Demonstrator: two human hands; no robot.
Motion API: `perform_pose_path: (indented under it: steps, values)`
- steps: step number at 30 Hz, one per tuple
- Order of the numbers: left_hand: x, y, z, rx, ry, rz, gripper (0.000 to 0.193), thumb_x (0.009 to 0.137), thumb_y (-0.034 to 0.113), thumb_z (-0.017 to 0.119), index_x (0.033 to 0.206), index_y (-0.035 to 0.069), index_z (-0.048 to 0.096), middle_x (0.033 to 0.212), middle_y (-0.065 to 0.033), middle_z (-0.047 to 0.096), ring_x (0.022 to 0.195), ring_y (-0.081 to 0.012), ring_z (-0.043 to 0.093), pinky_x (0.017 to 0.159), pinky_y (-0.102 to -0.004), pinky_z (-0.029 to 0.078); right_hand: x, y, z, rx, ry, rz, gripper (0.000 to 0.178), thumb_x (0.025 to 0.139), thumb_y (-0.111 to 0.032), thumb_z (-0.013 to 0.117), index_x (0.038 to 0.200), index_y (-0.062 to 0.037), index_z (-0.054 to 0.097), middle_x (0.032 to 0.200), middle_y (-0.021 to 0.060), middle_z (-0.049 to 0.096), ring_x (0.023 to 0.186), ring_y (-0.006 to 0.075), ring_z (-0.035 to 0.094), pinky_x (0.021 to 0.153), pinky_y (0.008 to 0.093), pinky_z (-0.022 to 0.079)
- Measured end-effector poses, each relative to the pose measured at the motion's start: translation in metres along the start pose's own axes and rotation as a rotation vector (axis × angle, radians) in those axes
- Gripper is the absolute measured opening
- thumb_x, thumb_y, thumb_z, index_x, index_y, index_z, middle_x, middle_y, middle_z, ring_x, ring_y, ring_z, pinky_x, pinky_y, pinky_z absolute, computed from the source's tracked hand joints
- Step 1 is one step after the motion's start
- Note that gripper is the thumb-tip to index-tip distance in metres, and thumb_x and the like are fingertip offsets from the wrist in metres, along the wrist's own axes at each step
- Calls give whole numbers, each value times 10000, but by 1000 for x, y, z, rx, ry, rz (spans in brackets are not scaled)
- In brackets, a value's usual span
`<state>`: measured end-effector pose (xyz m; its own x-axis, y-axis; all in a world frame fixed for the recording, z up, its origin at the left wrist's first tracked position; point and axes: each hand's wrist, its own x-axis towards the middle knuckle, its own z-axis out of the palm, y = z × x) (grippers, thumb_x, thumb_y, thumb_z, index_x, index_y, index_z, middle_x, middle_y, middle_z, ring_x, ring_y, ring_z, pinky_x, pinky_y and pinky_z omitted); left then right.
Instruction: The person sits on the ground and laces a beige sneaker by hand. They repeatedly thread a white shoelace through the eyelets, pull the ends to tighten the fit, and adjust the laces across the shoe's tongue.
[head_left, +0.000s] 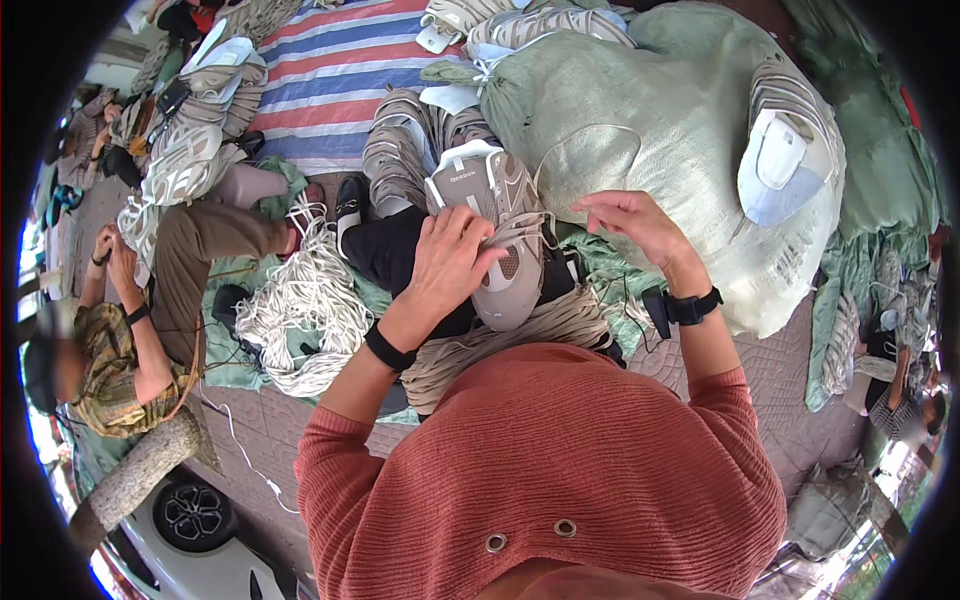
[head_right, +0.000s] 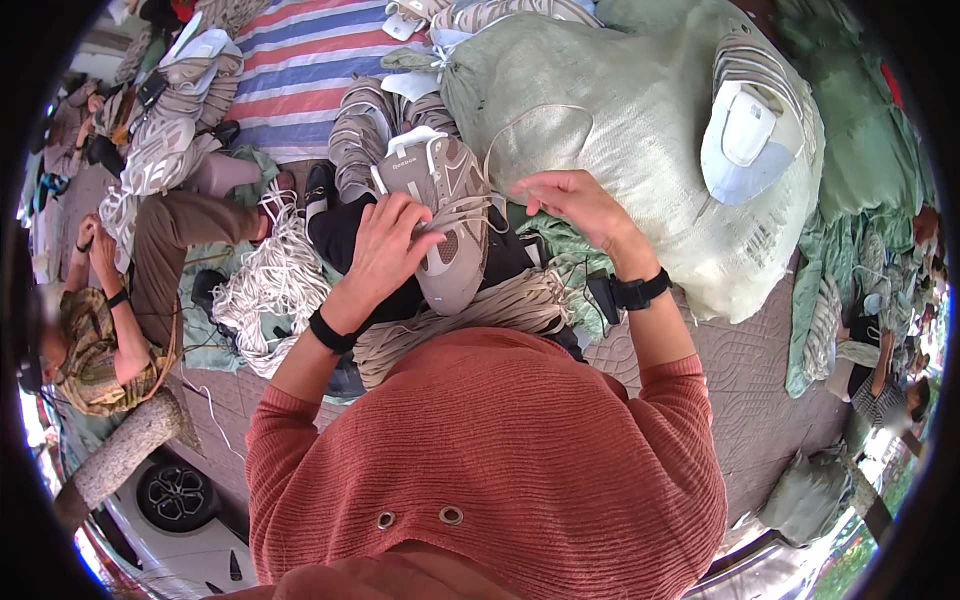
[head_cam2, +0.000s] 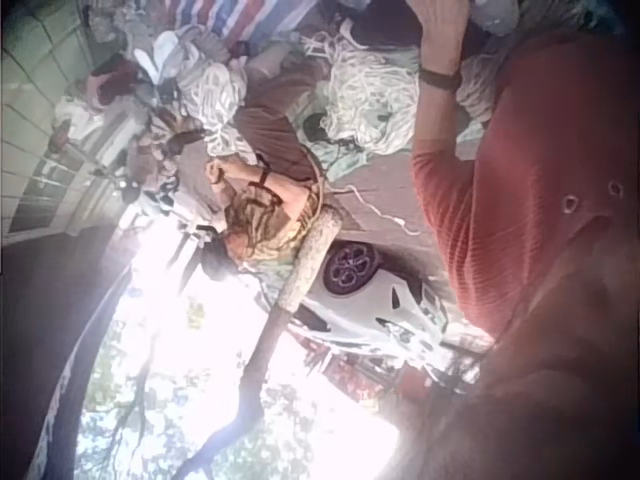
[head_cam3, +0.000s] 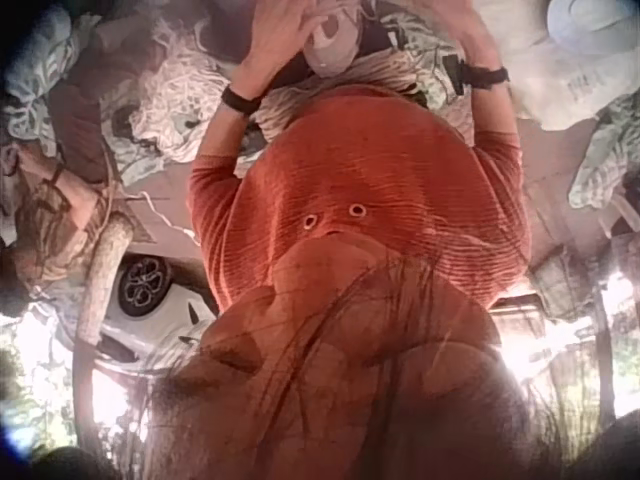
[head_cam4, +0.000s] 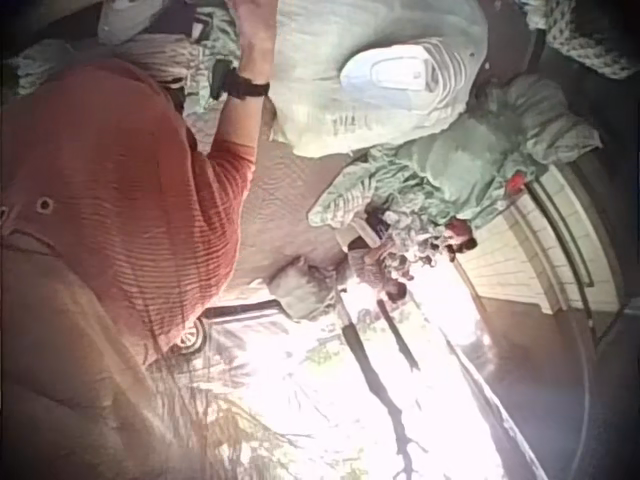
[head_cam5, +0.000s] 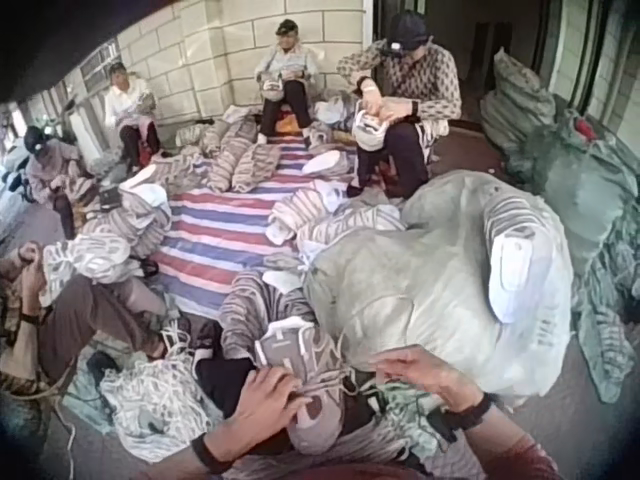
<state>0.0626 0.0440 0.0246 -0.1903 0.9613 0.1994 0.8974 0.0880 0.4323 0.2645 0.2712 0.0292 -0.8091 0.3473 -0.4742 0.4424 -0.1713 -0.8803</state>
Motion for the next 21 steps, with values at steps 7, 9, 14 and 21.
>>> perform_pose_path:
  steps: [7,9,14,21]
  values:
    - [4,-6,11,-334,180,-43,116,899,98,608,970,53,528,916,-87,605,863,-244,583,808,-379,417,7,-4,34,56,111,-231,185,940,-116,593,1095,-49,669,864,45,716,837,72,602,773,243,462]
    - [-2,-7,-6,-657,208,-214,82,959,99,550,1005,45,509,903,-98,635,852,-231,610,822,-376,446,25,-2,49,59,129,-294,133,929,-104,598,1014,-35,675,853,40,723,851,79,635,777,252,486]
    - [-58,-58,-69,-1570,681,-545,104,964,127,563,1057,86,543,848,-37,602,851,-228,628,937,-414,484,63,25,82,-84,167,-495,113,911,-96,641,994,-28,676,883,23,709,830,81,649,711,244,505]
    - [-219,-129,-71,-1431,956,-1072,101,920,142,618,912,65,553,836,-46,581,815,-177,562,878,-386,495,65,37,85,278,145,-504,75,912,-71,631,983,-47,633,863,-2,638,774,96,592,710,252,479]
